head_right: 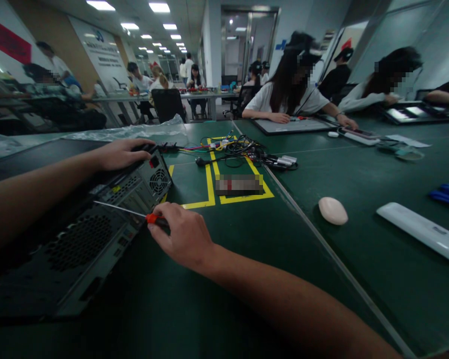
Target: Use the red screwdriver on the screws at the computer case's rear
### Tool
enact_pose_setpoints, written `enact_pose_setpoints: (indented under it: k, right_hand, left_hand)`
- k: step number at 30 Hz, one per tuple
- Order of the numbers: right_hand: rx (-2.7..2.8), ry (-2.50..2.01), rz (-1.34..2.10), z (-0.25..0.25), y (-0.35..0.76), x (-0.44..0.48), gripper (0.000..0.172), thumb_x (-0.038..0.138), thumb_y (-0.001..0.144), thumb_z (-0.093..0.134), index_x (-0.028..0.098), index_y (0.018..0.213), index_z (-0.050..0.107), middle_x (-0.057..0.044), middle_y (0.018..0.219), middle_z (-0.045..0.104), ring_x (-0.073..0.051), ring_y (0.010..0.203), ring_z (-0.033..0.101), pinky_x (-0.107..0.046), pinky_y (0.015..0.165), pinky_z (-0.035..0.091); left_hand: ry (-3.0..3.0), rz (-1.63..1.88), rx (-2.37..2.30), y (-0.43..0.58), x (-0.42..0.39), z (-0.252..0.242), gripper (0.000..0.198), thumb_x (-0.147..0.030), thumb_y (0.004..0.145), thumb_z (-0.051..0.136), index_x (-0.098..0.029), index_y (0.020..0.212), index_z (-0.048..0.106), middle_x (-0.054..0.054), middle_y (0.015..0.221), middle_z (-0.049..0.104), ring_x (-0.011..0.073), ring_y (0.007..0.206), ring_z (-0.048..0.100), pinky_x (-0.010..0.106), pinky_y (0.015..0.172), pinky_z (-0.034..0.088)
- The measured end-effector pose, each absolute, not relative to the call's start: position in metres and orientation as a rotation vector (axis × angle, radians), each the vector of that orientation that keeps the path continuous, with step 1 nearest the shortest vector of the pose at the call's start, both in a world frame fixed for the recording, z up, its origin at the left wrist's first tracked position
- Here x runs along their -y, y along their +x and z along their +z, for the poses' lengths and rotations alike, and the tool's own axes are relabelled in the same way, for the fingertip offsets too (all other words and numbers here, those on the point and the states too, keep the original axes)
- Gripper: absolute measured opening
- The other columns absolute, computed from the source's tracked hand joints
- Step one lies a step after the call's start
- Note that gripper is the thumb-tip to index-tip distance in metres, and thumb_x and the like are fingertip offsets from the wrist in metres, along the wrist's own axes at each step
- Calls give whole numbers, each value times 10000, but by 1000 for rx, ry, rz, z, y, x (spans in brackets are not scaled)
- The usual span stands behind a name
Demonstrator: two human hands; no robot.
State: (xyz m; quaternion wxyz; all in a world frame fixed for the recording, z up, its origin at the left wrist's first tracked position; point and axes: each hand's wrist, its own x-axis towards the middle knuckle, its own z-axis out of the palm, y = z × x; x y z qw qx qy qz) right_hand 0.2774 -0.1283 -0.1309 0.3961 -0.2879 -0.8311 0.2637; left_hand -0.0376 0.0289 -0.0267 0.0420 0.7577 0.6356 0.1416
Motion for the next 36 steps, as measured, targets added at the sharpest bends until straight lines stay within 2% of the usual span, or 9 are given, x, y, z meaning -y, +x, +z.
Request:
enact_pose_setpoints:
  k: [16, 22, 31, 36]
  right_hand:
    - [2094, -730, 703, -131, 278, 128, 214, 415, 1146, 721, 248, 1280, 721, -106, 1240, 876, -243, 1068, 845, -406, 941, 672]
    - [2088, -734, 688, -132, 277, 128, 232, 429, 1139, 719, 243, 1277, 729, -102, 1213, 879, -238, 1031, 836, -400, 904, 658]
    - [2082, -734, 702, -130, 277, 128, 239, 429, 1133, 727, 243, 1283, 736, -107, 1224, 882, -245, 1063, 840, -410, 923, 664]
    - [2082, -737, 696, -129, 278, 129, 234, 432, 1132, 735, 247, 1275, 741, -99, 1216, 881, -228, 1018, 830, -385, 889, 655]
  left_hand:
    - [2303, 420, -1959, -36, -27, -26, 919, -752, 926, 599, -281, 1704, 732, 112, 1637, 785, 479, 1454, 734, 560, 1308, 534]
    - [2317, 440, -1947, -39, -30, -28, 886, -739, 930, 606, -312, 1694, 744, 104, 1640, 786, 479, 1461, 733, 561, 1303, 535]
    - [2300, 435, -1964, -37, -28, -27, 907, -745, 927, 609, -305, 1710, 732, 108, 1650, 780, 490, 1456, 730, 590, 1306, 529]
    - [2306, 435, -1959, -37, -27, -26, 890, -738, 924, 615, -311, 1694, 744, 101, 1632, 791, 476, 1457, 734, 569, 1294, 546]
